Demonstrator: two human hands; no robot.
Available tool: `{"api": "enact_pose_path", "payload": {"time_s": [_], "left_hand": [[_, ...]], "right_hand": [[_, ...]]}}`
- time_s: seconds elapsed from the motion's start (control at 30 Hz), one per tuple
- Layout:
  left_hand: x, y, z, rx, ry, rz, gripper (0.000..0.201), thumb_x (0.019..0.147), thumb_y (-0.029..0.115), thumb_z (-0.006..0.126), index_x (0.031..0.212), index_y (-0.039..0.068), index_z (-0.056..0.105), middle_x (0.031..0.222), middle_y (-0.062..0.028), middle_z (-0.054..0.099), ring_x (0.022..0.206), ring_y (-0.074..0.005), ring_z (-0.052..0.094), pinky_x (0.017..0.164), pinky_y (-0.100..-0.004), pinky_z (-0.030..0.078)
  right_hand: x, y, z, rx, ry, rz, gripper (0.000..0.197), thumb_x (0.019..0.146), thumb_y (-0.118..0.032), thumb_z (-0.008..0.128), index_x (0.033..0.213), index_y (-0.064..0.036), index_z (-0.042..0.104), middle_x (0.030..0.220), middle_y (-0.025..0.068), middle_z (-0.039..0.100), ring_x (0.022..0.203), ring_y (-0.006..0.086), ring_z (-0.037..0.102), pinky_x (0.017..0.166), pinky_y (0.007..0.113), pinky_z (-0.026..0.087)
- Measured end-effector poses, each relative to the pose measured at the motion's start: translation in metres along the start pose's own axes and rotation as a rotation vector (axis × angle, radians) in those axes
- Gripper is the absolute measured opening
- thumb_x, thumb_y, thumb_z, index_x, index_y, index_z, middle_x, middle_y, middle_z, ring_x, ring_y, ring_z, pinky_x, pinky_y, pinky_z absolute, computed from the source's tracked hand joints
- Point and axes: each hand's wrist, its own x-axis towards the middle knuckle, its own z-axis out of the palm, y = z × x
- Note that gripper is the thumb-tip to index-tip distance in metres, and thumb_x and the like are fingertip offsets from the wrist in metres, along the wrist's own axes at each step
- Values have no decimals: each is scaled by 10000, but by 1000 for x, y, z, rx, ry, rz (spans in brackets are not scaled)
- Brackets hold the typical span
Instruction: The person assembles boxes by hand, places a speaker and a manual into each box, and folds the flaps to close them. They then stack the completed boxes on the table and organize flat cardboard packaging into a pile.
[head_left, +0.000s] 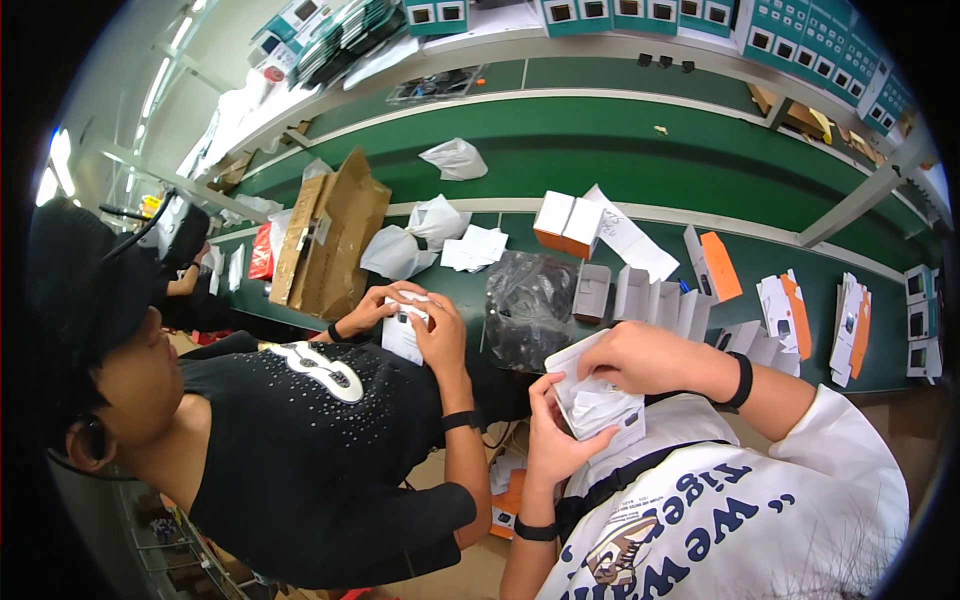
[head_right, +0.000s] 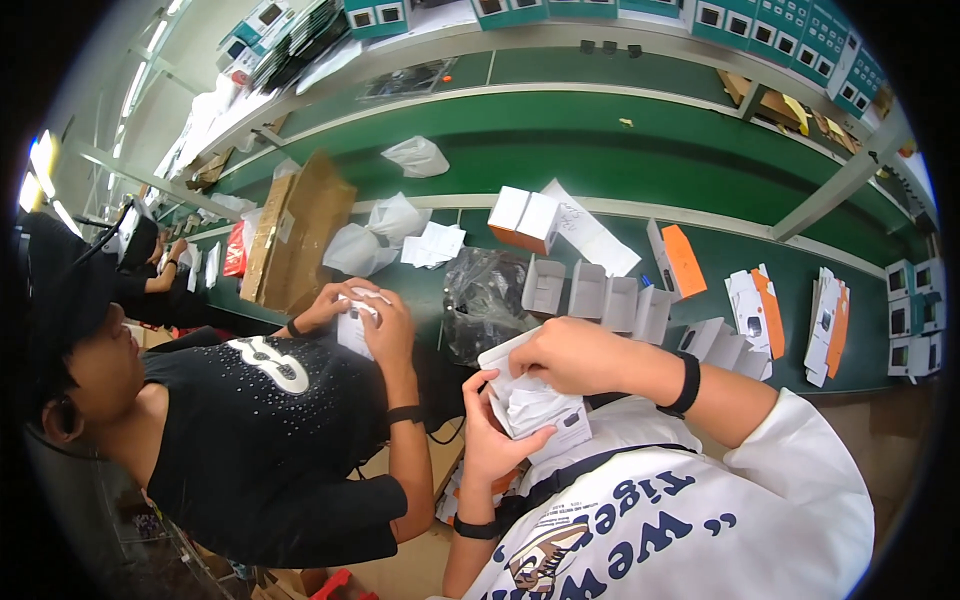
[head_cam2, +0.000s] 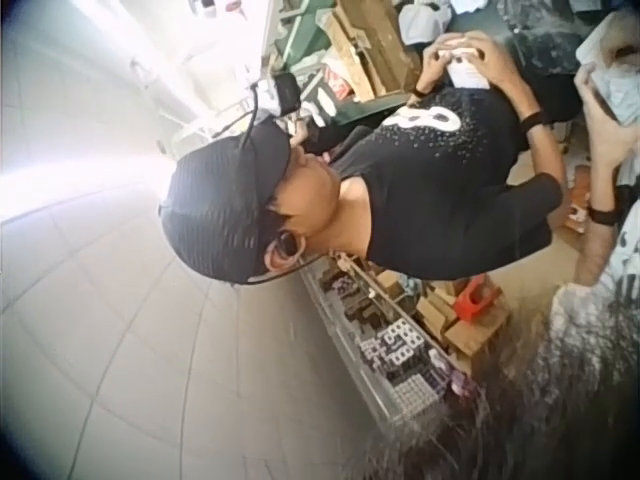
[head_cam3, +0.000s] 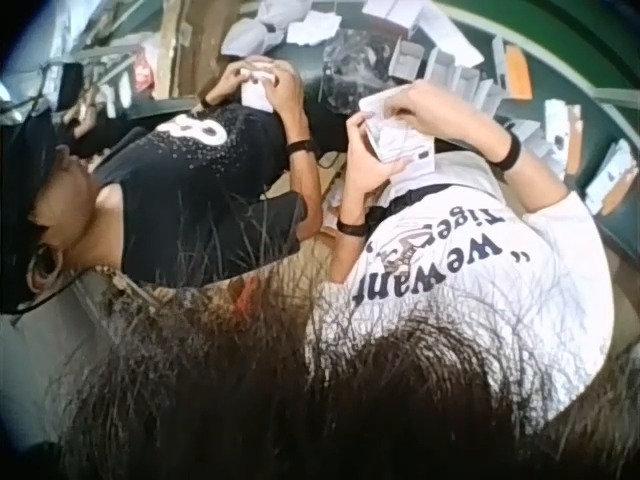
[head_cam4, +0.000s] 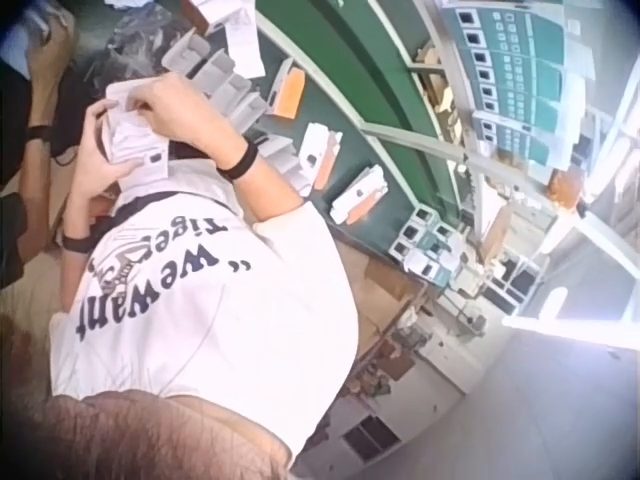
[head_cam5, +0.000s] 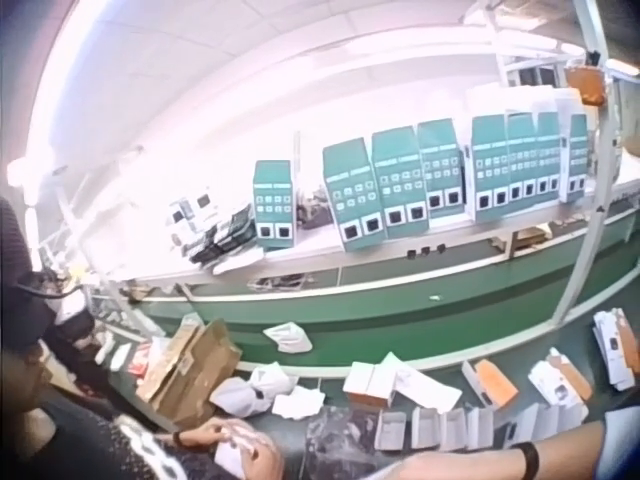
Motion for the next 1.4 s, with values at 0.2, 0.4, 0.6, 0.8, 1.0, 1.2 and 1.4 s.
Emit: {"api": "enact_pose_path", "payload": {"time_s": [0.2,0.4,0.6,0.8,1.0,1.2,1.4], "left_hand": [[0,-7,0,15,18,-5,1001,666,16,919,1423,76,267,1256,-171,552,1163,-240,607,985,-370,531],[-3,-10,1,-3,46,-14,981,668,58,929,1416,38,295,1208,-158,577,1107,-217,626,955,-349,532],[-5,-7,0,44,24,-26,985,662,12,918,1410,61,281,1257,-164,547,1173,-232,592,1001,-372,513],[-9,1,2,172,58,5,952,649,26,928,1379,50,317,1236,-159,552,1136,-234,602,980,-367,507],[-12,2,2,235,49,57,948,638,32,940,1365,61,333,1221,-153,559,1112,-222,606,942,-361,513],[-9,7,6,156,62,128,956,632,33,950,1360,75,332,1194,-140,570,1110,-206,599,937,-348,507],[-12,7,8,293,35,67,948,626,35,949,1357,68,347,1195,-144,569,1090,-205,599,901,-350,507]], "right_hand": [[-2,4,7,-95,70,-100,102,845,-79,693,938,-52,726,864,94,694,893,314,685,772,436,562],[-3,-2,13,-166,9,-51,74,810,-58,675,871,-28,704,846,121,701,920,333,692,798,444,557],[-5,-7,15,-251,89,-113,119,767,-57,679,882,-27,674,878,124,698,926,333,694,791,442,560],[-17,-10,17,-252,2,-82,197,773,-93,688,962,-39,676,864,103,630,825,309,698,707,423,567],[-20,-20,15,-298,4,-128,132,803,-104,649,917,-43,624,943,99,644,856,303,721,711,424,574],[-23,-20,14,-354,23,-185,120,794,-115,652,876,-35,615,907,94,622,819,282,706,706,408,575],[-32,-18,33,-342,68,-199,137,764,-108,678,862,-33,619,895,88,617,818,270,698,725,407,579]]}}
